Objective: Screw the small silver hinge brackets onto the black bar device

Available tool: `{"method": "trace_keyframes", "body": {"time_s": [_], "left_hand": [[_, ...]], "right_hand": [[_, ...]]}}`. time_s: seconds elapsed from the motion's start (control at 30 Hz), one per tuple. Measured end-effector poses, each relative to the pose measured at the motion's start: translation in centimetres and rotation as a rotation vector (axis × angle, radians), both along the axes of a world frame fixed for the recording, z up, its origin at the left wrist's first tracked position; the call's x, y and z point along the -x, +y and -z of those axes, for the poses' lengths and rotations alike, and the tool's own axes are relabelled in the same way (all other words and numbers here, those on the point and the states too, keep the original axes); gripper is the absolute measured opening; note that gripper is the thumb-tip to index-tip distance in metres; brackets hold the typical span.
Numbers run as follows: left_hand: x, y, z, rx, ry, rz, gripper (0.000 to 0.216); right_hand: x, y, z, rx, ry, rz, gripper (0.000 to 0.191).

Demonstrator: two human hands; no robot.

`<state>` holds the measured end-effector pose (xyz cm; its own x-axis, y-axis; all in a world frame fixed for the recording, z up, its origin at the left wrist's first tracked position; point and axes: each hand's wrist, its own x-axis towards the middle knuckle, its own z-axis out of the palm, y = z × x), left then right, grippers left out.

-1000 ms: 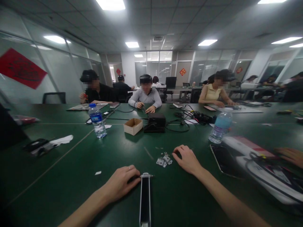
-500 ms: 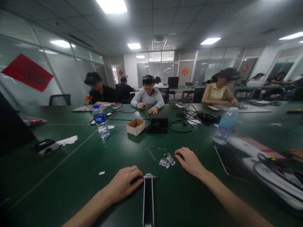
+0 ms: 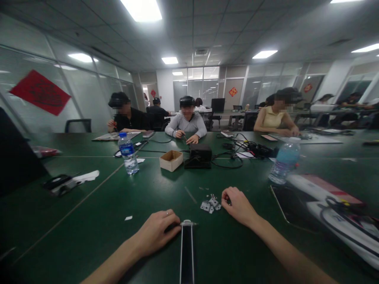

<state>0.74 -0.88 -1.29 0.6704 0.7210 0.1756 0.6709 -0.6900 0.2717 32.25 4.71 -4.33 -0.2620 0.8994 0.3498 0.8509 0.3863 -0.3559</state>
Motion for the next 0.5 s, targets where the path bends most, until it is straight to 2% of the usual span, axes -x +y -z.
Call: {"method": "trace_keyframes", "body": {"time_s": [0.17,0.27,0.37,0.5], "left_hand": [[0.0,0.0,-0.1,0.007,0.016,-0.005,0.01],[0.0,0.0,-0.1,-0.004,0.014,-0.008,0.01],[-0.1,0.0,-0.1,-0.007,0.013,-0.007,0.009],[-0.1,0.0,0.0,-0.023,0.012,-0.001,0.009]], "right_hand": [[0.6,-0.8,-0.7,-0.09,0.082,-0.032,0.014],[2.4,-2.2,-1.1,-0.16,0.168,-0.099,0.012],[5.2,-4.4,-1.6,-0.174,0.216,-0.225,0.01],[8.2,-6.8,-2.1,-0.108,0.187,-0.423,0.011]]}}
